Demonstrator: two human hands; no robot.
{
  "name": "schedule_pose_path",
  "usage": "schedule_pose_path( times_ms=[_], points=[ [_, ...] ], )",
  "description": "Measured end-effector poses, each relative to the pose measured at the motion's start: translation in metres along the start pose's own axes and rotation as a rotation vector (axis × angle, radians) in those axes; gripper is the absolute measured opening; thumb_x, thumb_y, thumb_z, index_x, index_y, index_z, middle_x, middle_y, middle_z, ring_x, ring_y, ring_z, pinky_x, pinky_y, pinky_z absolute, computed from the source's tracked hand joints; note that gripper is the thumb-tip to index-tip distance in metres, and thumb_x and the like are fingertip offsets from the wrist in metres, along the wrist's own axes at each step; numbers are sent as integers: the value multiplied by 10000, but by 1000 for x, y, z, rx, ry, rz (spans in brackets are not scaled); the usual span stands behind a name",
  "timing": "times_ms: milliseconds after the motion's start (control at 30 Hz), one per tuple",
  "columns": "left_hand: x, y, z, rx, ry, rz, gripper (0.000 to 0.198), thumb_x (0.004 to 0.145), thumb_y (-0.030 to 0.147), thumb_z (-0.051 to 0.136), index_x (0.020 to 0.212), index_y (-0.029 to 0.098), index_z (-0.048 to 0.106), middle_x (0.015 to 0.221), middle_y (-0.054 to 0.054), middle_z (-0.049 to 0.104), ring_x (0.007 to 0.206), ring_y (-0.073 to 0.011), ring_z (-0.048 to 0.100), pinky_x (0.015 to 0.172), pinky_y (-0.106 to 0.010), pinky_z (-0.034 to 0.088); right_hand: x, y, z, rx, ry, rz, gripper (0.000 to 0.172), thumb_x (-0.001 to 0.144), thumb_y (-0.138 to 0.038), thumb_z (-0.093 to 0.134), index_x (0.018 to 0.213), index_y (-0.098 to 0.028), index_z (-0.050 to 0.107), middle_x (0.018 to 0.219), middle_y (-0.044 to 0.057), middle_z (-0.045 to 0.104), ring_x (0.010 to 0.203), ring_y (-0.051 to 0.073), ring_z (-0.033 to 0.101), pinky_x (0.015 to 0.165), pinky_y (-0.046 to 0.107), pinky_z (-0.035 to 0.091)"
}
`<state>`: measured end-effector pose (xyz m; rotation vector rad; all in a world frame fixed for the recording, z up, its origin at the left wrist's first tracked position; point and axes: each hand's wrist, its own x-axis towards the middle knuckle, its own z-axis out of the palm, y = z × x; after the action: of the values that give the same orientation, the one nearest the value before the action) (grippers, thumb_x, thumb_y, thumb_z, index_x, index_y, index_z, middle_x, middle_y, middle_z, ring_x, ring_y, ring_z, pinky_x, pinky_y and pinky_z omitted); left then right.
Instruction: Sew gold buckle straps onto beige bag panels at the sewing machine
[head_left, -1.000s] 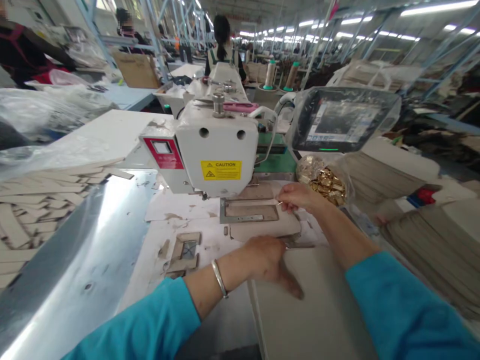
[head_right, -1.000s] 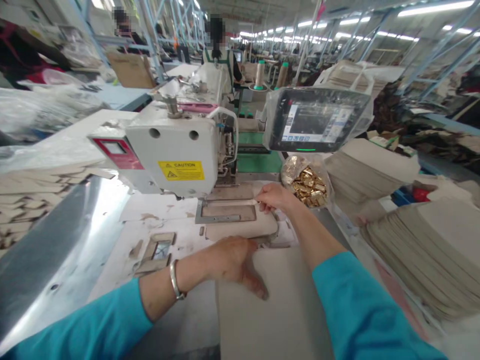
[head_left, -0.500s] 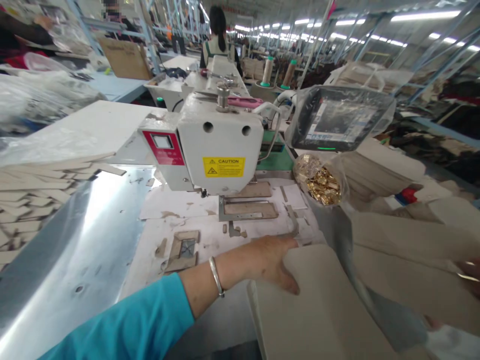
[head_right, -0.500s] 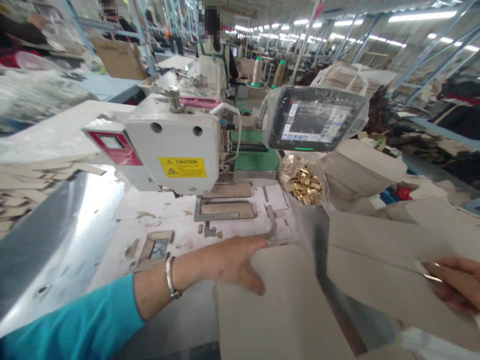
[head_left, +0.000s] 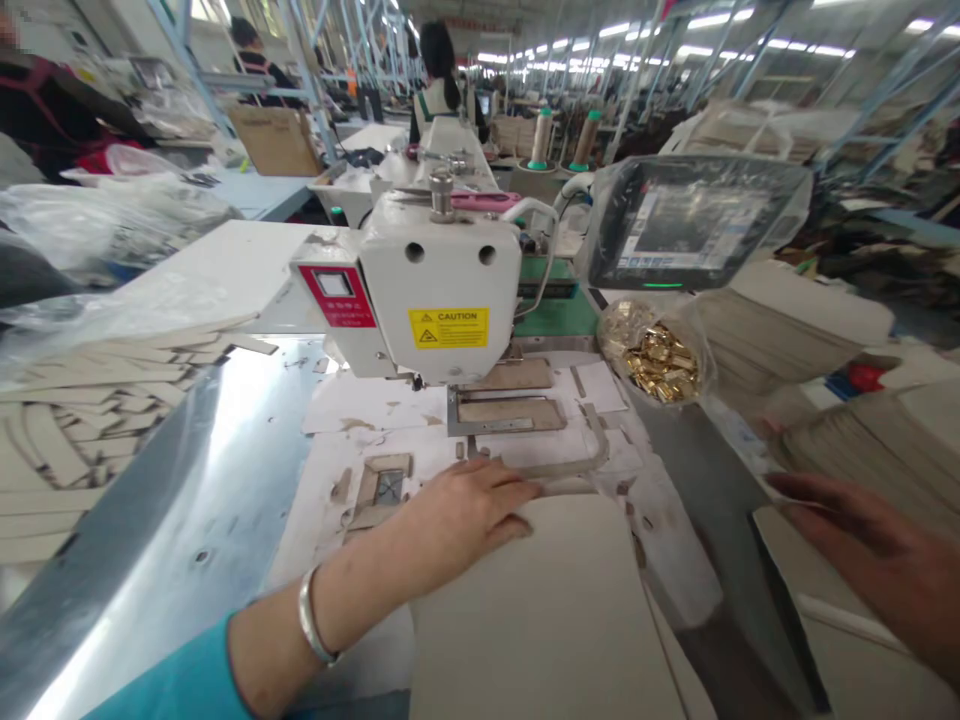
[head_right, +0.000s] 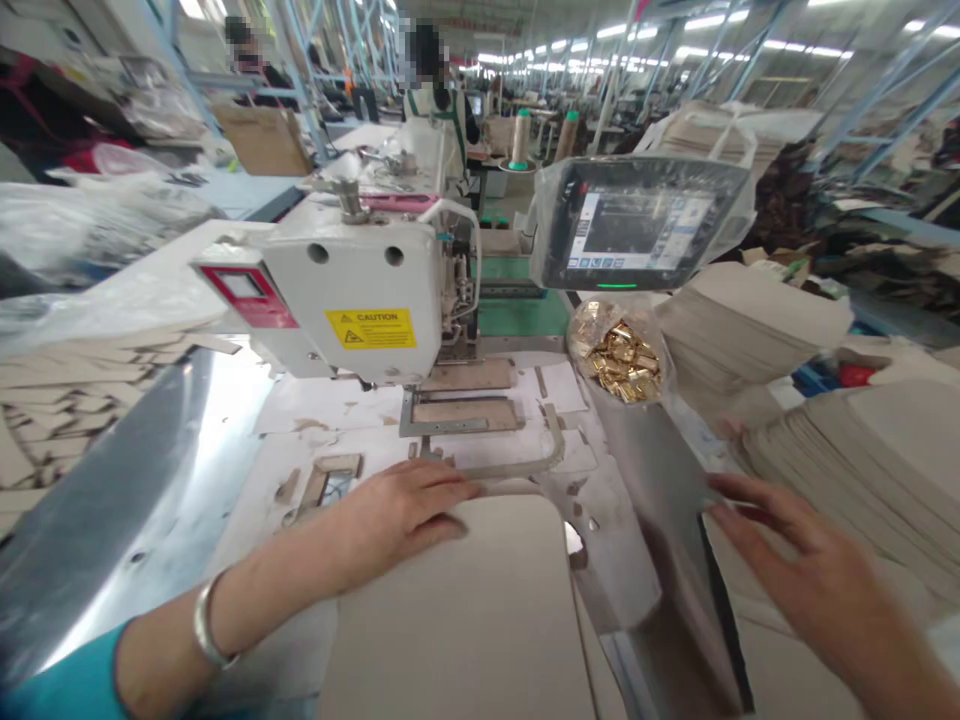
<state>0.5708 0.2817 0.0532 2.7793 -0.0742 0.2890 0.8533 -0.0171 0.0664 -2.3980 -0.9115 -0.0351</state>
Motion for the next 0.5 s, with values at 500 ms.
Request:
schedule_pose_path(
  times_ms=[500],
  points=[
    [-4,12,5,164,307,321,267,992,126,385,1172,72,576,1081,-134,700,1029,-230,664,917,-366,566,-51,-112,84,194,-60,-465,550,827,-307,642,1365,-263,534,1376,86,589,1222,273,599,973,417,551]
  ],
)
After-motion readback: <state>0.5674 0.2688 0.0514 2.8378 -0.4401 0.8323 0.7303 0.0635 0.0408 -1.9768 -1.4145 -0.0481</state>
